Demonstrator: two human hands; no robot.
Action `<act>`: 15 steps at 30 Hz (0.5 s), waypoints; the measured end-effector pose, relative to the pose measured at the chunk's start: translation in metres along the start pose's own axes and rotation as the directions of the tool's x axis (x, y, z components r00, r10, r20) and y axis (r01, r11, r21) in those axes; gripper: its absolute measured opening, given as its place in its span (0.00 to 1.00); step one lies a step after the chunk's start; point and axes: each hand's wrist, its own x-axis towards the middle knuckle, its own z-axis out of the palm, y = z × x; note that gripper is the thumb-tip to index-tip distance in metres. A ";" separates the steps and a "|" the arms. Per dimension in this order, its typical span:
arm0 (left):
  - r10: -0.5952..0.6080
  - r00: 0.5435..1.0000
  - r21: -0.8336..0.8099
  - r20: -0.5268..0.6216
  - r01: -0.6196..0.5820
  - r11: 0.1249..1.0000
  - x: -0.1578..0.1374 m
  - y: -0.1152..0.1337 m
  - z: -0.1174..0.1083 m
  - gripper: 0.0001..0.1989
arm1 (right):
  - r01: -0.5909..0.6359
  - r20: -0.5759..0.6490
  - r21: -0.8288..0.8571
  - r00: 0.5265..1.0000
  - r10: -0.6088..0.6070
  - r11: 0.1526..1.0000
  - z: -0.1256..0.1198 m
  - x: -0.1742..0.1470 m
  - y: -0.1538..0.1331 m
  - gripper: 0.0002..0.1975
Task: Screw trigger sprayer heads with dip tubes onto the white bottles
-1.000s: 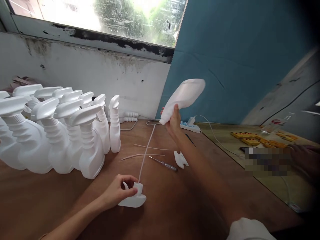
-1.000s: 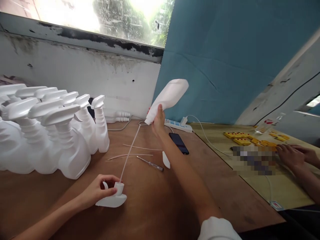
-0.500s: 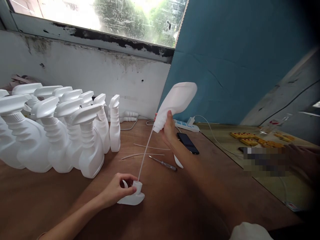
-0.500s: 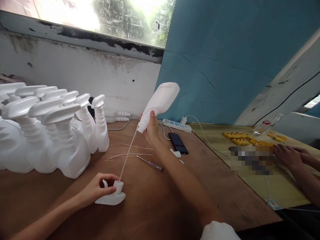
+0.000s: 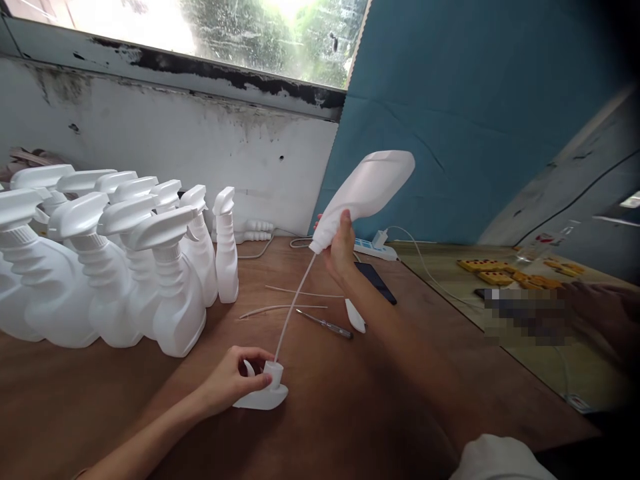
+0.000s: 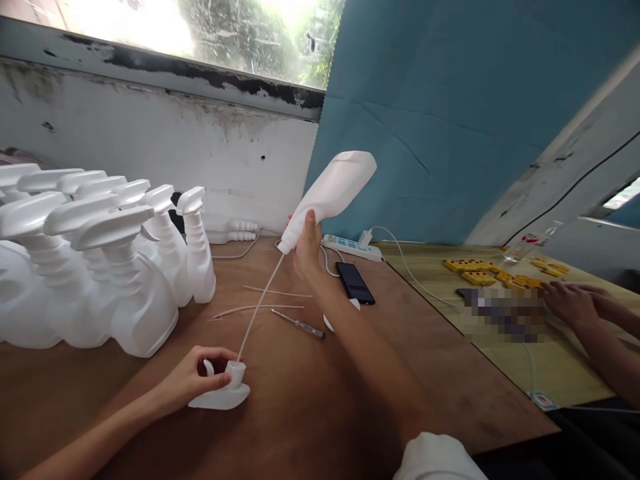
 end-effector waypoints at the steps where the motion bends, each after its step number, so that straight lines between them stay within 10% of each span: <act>1: -0.001 1.000 -0.005 -0.001 0.001 1.000 0.000 0.000 0.000 0.17 | -0.031 0.010 -0.019 0.999 0.031 0.999 -0.001 -0.006 0.003 0.21; 15: -0.050 0.924 -0.507 -0.378 -0.162 0.846 -0.004 0.016 -0.008 0.29 | -0.421 0.366 0.033 0.849 0.381 0.907 -0.043 -0.151 0.002 0.22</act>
